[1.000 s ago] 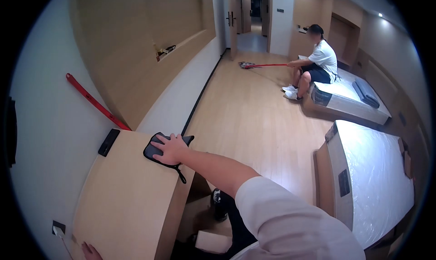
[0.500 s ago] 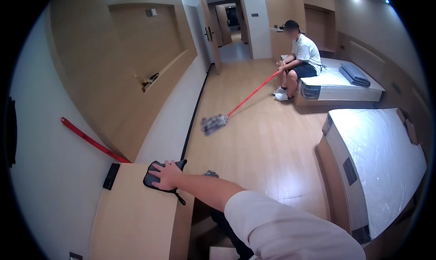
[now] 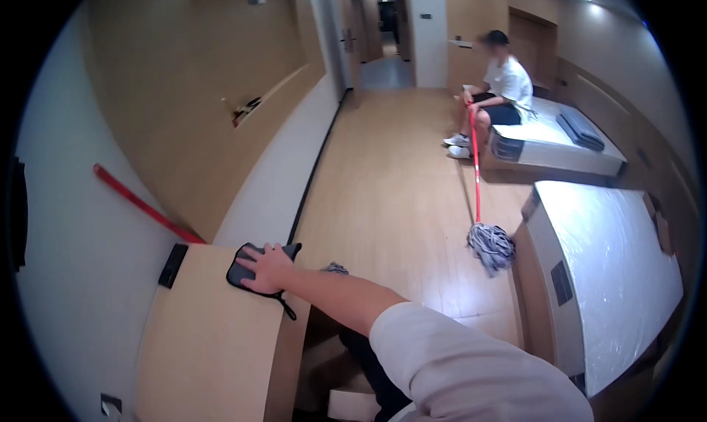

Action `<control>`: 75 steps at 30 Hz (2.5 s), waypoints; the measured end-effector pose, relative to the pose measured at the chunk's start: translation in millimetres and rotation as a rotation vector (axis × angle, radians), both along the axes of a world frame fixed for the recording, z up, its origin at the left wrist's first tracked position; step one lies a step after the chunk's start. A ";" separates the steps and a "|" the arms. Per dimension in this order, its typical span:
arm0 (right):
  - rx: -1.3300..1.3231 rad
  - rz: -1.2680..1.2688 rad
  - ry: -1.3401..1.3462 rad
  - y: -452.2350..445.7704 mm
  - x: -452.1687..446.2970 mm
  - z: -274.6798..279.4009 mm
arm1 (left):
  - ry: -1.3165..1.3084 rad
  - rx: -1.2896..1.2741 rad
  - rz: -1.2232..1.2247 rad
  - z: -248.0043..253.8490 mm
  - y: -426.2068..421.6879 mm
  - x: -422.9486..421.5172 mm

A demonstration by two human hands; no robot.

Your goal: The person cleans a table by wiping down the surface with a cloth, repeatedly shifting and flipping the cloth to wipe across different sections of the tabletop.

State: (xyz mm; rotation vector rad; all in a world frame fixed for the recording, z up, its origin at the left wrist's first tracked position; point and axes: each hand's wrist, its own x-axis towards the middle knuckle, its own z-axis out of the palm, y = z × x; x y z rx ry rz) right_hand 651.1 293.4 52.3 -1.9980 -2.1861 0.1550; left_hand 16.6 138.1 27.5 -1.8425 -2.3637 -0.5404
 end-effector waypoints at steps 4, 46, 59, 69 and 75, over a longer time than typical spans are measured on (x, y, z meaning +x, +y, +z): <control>-0.013 -0.001 0.012 2.5 -1.2 -0.4 | -0.034 0.019 0.042 -0.5 2.9 3.1; -0.051 0.099 0.010 186.0 -106.5 -5.3 | -0.039 0.055 0.084 -3.8 26.4 -0.1; 0.016 0.178 -0.043 -6.8 12.1 3.0 | 0.020 0.100 0.145 -14.9 25.7 2.0; 0.041 0.164 -0.124 7.6 -1.6 -5.3 | 0.009 0.059 0.185 1.4 26.9 23.6; 0.047 0.168 -0.121 96.3 -58.8 -8.2 | 0.034 0.069 0.180 1.1 26.7 24.1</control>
